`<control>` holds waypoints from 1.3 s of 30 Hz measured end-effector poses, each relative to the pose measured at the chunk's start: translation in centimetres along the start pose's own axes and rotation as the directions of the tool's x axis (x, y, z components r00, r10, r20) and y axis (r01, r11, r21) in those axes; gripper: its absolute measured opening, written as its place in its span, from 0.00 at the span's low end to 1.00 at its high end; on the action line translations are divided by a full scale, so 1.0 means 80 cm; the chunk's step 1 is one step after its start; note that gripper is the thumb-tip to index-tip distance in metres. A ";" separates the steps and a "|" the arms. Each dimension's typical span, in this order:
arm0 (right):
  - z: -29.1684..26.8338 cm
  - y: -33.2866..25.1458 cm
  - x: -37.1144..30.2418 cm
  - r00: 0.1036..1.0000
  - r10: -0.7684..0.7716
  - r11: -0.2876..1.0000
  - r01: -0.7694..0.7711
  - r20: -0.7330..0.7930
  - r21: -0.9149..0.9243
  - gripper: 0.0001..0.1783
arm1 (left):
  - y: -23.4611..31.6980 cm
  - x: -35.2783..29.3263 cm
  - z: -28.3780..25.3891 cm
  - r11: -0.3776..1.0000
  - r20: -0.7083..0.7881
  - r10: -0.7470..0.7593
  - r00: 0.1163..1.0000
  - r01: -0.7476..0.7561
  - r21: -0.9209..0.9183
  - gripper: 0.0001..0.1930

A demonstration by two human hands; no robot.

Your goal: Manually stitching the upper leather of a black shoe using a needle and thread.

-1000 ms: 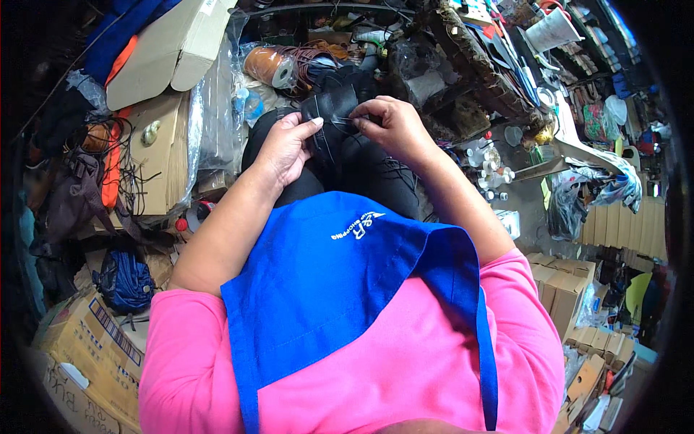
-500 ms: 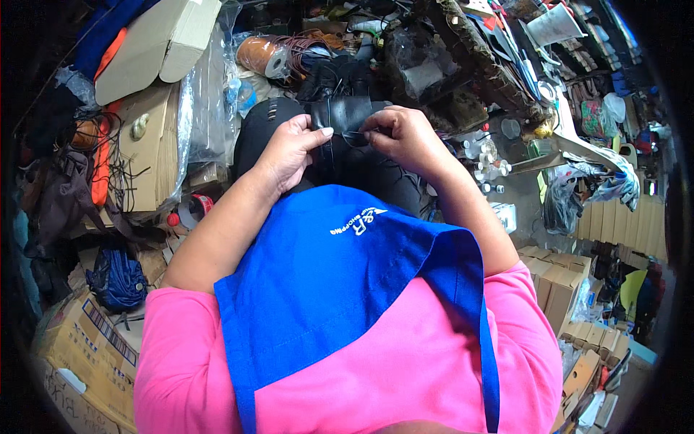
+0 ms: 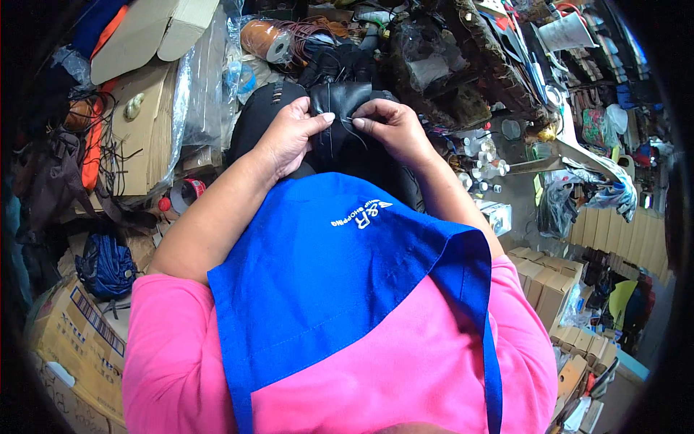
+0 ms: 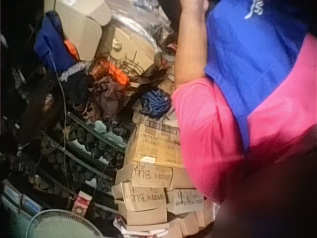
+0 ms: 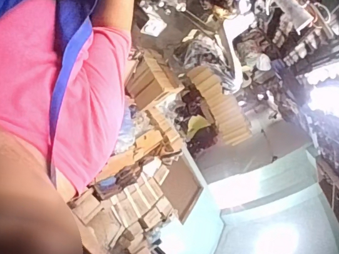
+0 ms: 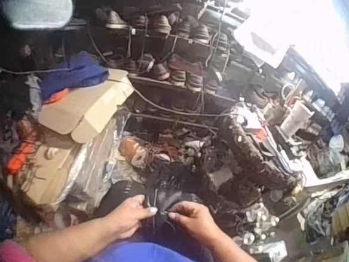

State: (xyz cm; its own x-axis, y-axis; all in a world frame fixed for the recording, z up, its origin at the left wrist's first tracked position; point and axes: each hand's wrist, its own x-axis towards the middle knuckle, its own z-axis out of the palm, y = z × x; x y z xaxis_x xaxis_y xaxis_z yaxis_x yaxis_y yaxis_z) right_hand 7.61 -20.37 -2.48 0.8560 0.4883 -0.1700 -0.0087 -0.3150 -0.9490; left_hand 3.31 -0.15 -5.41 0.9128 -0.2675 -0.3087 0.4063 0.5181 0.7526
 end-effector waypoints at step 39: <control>-0.001 -0.001 0.045 0.988 0.152 0.965 -0.154 -0.025 -0.211 0.24 | 0.074 -0.019 0.026 -0.545 0.636 0.323 0.701 -0.411 0.731 0.02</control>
State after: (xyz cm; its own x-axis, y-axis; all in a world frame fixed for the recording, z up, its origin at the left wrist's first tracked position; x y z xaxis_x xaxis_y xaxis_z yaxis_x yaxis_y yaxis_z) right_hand 10.71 -18.64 -2.99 0.8573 0.4140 -0.3059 -0.0316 -0.5508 -0.8340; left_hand 4.27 1.64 0.71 0.7449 -0.5368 0.3962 -0.6273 -0.7658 0.1417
